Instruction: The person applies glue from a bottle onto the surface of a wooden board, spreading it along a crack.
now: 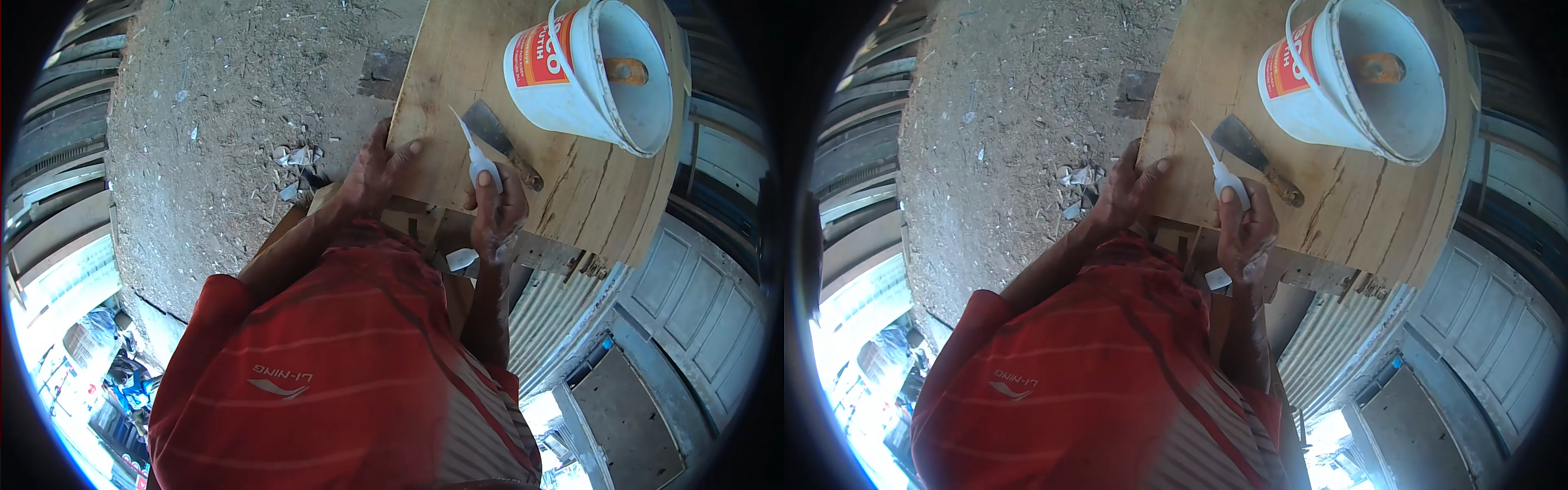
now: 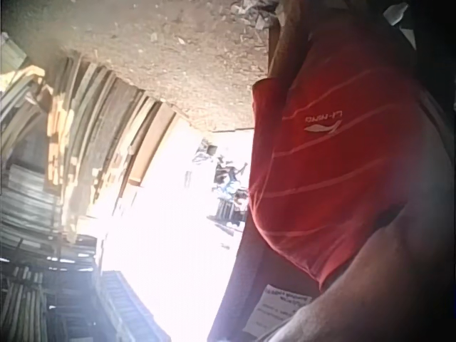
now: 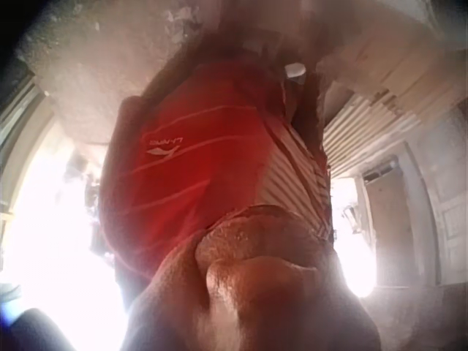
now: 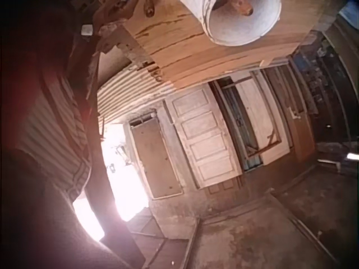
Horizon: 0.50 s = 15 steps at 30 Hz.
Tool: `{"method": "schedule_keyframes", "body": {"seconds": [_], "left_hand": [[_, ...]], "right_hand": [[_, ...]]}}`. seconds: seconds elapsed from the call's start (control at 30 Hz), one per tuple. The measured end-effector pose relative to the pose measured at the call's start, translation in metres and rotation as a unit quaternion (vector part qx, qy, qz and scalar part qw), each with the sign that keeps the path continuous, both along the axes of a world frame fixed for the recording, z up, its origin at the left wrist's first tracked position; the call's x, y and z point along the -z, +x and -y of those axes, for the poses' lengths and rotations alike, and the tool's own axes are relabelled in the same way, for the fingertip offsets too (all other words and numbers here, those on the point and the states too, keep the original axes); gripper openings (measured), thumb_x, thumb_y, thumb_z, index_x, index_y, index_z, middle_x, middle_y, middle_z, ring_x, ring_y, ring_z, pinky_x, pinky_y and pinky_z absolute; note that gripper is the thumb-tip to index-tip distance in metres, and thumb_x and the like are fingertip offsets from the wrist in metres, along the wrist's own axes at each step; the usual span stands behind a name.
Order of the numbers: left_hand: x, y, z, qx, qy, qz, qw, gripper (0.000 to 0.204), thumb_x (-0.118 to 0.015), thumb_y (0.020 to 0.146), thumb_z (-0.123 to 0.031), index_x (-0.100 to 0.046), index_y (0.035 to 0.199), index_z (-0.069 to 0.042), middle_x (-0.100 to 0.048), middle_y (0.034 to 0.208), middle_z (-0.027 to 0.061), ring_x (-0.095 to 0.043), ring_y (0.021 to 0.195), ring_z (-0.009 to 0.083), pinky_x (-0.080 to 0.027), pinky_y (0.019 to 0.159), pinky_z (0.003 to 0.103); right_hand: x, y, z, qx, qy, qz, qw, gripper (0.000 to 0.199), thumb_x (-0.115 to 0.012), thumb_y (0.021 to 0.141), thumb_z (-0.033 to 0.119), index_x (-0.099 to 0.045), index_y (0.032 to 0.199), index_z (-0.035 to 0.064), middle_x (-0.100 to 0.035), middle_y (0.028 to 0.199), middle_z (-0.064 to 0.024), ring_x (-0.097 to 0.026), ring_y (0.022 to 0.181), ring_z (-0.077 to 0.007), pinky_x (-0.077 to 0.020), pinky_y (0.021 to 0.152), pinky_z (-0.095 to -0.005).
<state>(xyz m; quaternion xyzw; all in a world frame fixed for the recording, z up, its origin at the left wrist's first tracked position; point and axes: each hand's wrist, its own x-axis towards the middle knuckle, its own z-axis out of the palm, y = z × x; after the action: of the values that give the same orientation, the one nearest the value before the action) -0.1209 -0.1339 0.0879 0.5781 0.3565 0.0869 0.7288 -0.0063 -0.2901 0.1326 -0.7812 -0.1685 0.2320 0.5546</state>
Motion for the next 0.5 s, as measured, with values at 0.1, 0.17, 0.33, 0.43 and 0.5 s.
{"method": "schedule_keyframes", "body": {"seconds": [0.1, 0.17, 0.33, 0.43, 0.5], "left_hand": [[0.018, -0.003, 0.000, 0.013, 0.052, -0.003, 0.999, 0.065, -0.063, 0.096, -0.042, -0.042, 0.137, 0.005, -0.064, 0.115, 0.0228, -0.065, 0.102, 0.0266, -0.053, 0.088, 0.040], [0.020, -0.003, 0.000, 0.020, 0.075, 0.008, 0.997, 0.058, -0.059, 0.100, -0.039, -0.044, 0.135, 0.004, -0.064, 0.116, 0.0208, -0.064, 0.103, 0.0243, -0.053, 0.086, 0.038], [0.025, -0.005, -0.002, 0.033, 0.042, -0.003, 0.999, 0.069, -0.062, 0.096, -0.044, -0.040, 0.139, 0.004, -0.064, 0.115, 0.0233, -0.066, 0.103, 0.0299, -0.052, 0.089, 0.040], [0.025, -0.006, -0.001, 0.031, 0.059, 0.004, 0.998, 0.069, -0.061, 0.096, -0.044, -0.038, 0.140, 0.004, -0.064, 0.115, 0.0237, -0.067, 0.101, 0.0305, -0.053, 0.088, 0.041], [0.019, -0.005, -0.002, 0.034, 0.056, 0.008, 0.998, 0.069, -0.061, 0.097, -0.044, -0.037, 0.141, 0.004, -0.064, 0.115, 0.0242, -0.068, 0.100, 0.0307, -0.053, 0.087, 0.041]], "right_hand": [[0.010, 0.000, -0.001, 0.014, -0.007, 0.088, 0.996, 0.031, -0.063, 0.096, 0.030, -0.064, 0.099, -0.0009, -0.059, 0.069, -0.0041, -0.053, 0.060, -0.0100, -0.0415, 0.055, -0.0283], [0.011, 0.000, -0.004, 0.024, -0.005, 0.104, 0.994, 0.031, -0.064, 0.096, 0.030, -0.064, 0.097, -0.0014, -0.059, 0.070, -0.0041, -0.051, 0.060, -0.0101, -0.0409, 0.055, -0.0284], [0.007, -0.001, -0.011, 0.030, -0.018, 0.131, 0.991, 0.028, -0.065, 0.095, 0.026, -0.065, 0.095, -0.0021, -0.059, 0.073, -0.0052, -0.052, 0.063, -0.0111, -0.0418, 0.057, -0.0289], [0.004, -0.002, -0.015, 0.027, -0.032, 0.132, 0.990, 0.021, -0.065, 0.094, 0.019, -0.064, 0.095, -0.0019, -0.061, 0.075, -0.0071, -0.054, 0.066, -0.0125, -0.0451, 0.059, -0.0300], [0.004, -0.003, -0.019, 0.026, -0.030, 0.151, 0.988, 0.021, -0.065, 0.094, 0.019, -0.064, 0.094, -0.0018, -0.061, 0.074, -0.0070, -0.054, 0.065, -0.0126, -0.0452, 0.058, -0.0301]]}}
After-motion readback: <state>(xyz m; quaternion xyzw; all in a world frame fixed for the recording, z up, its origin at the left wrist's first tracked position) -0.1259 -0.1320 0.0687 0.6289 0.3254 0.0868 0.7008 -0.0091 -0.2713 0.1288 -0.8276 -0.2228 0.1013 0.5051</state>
